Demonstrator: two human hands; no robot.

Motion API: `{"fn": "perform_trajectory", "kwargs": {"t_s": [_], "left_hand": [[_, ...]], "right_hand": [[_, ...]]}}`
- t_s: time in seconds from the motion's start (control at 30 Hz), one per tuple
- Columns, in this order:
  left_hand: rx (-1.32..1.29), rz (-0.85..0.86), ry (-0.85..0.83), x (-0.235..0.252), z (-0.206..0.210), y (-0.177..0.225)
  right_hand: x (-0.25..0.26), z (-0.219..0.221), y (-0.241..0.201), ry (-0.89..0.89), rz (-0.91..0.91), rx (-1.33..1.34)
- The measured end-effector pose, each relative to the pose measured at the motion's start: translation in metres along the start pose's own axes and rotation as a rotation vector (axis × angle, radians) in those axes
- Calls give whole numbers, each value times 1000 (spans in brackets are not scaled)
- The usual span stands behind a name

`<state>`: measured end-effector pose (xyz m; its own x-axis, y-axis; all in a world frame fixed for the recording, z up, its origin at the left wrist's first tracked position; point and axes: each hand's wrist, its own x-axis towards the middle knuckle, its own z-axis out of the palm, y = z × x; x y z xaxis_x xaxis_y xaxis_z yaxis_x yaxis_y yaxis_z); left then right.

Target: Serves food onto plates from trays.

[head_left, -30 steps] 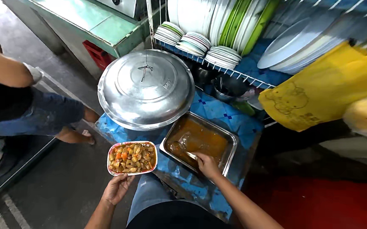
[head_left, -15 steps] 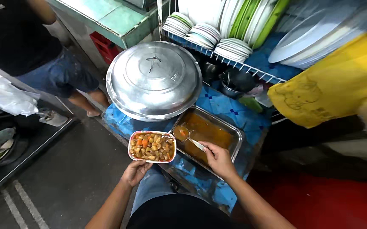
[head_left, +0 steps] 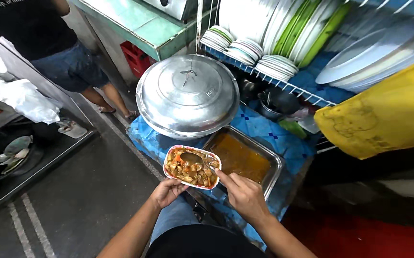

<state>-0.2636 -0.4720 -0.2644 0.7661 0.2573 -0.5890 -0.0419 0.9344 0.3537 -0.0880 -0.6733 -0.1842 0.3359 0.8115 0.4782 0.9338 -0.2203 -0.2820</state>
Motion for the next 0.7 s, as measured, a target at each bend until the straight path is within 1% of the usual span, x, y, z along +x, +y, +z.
{"fn": "perform_trajectory", "kwargs": {"t_s": [0.03,0.07,0.17,0.2,0.23,0.27,0.33,0.37,0.4,0.47,0.53,0.6,0.63,0.7], "left_hand": [[-5,2,-4,-1,-2,0],[-5,6,-3,-2,-4,0],[-1,15,30,-6,-7,0],[-2,18,43,-7,-8,0],[-7,22,49,-7,-10,-1],[-12,27,49,-8,-11,-1],[-25,41,45,-9,-13,0],[-28,48,43,-10,-14,0],[-35,56,42,-11,-17,1],[-34,77,58,-14,-21,1],[-15,98,92,-16,-23,3],[-30,105,101,-18,-29,5],[-33,105,110,-19,-31,6],[-28,106,134,-20,-34,8]], "right_hand": [[-1,-1,2,-12,50,56],[-2,-1,3,-41,142,153],[-2,-8,14,-203,586,635],[-2,-11,20,-216,700,768],[-5,-13,28,-202,777,848],[-9,-16,36,-170,823,870],[-22,-19,56,-110,868,759],[-31,-20,68,-121,881,621],[-39,-21,80,-164,896,453],[-52,-24,100,-307,951,166],[-61,-21,114,-428,1035,-20],[-70,-13,120,-457,1096,-136],[-74,-8,120,-440,1115,-160],[-82,6,115,-391,1128,-131]]}}
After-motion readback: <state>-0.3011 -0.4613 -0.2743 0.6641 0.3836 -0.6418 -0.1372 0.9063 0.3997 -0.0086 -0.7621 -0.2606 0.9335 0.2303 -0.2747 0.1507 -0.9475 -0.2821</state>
